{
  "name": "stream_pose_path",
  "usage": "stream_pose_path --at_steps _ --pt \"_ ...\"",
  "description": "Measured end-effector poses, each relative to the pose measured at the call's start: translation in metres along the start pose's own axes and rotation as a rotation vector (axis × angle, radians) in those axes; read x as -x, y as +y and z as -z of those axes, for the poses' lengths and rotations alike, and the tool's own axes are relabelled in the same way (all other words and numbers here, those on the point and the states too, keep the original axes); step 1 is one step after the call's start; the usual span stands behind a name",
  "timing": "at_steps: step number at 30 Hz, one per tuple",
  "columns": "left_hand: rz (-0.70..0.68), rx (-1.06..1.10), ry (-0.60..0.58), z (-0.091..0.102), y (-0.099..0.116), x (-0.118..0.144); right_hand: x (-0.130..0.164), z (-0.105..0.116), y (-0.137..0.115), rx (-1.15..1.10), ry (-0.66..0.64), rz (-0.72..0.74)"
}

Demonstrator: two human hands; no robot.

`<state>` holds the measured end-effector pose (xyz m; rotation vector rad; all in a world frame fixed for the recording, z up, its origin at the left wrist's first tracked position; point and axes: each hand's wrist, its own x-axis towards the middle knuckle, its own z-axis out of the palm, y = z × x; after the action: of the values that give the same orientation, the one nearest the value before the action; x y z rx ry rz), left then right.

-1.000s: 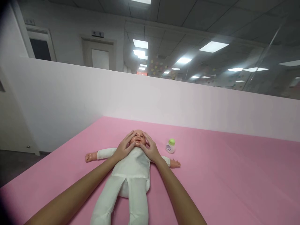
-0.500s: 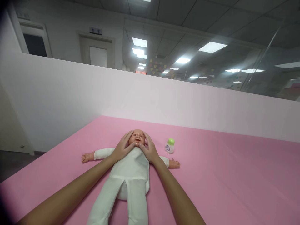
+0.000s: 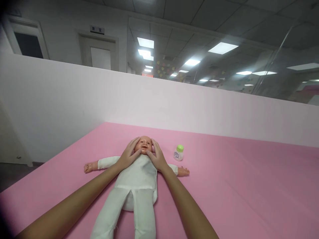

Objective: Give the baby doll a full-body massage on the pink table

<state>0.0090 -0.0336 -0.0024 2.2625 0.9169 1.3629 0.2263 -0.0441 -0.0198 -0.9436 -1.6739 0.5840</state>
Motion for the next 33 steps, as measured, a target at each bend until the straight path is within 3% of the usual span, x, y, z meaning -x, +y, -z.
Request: stream_pose_path --at_steps 33 --pt "-0.038 0.012 0.033 -0.0013 0.0031 0.0001 -0.0001 0.0018 0.0031 -0.010 -0.003 0.036"
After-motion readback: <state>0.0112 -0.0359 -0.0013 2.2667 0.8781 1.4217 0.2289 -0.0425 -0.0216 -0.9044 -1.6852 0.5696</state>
